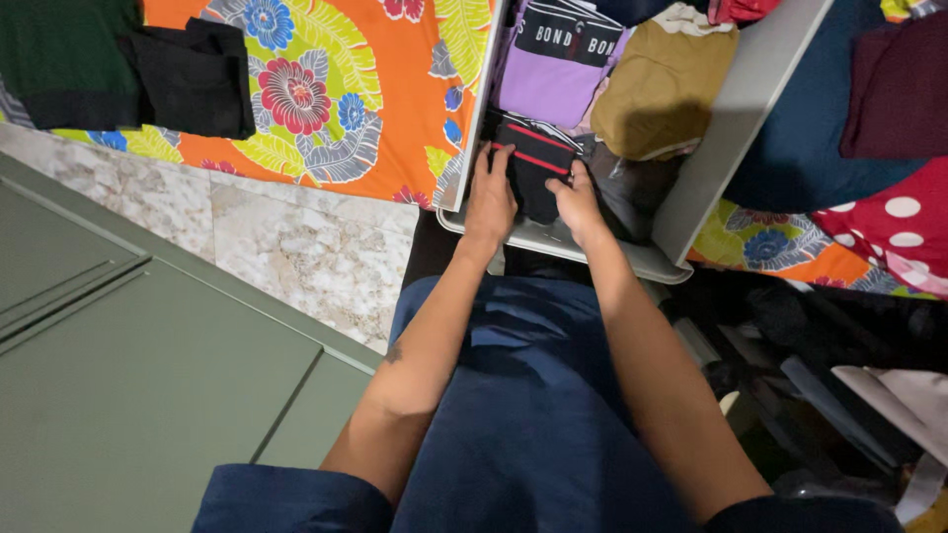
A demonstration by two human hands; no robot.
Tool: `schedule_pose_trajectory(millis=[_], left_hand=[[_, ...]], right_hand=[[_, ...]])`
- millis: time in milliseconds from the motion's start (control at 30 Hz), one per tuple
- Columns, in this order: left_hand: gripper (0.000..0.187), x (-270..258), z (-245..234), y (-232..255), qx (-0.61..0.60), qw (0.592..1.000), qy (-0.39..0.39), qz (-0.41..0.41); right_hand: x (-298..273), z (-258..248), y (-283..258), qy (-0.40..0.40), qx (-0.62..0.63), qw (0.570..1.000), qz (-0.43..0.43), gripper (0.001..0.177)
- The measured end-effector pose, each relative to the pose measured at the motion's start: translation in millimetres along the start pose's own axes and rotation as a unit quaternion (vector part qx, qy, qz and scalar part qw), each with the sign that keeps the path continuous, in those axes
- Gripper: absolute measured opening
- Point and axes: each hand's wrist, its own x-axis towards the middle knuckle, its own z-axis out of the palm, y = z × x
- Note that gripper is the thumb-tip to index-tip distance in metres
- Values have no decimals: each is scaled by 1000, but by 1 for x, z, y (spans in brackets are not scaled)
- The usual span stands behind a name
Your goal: The person folds various small items of clothing, including shirts and undergarments, and places them into a storage bin on the floor.
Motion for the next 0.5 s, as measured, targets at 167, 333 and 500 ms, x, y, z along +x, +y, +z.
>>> schedule_pose_trajectory(millis=[167,333,500], left_hand=[[89,-3,-3,17,154,985,-79,-8],[86,-6,17,13,225,967,-107,61],[78,-3,31,-4,169,971,-167,24]], right_hand=[[-30,1,-51,52,-419,906,27,37],[-59,6,-97,28,-463,884,-62,23],[-47,7,-79,-70,-361,916,-158,30]])
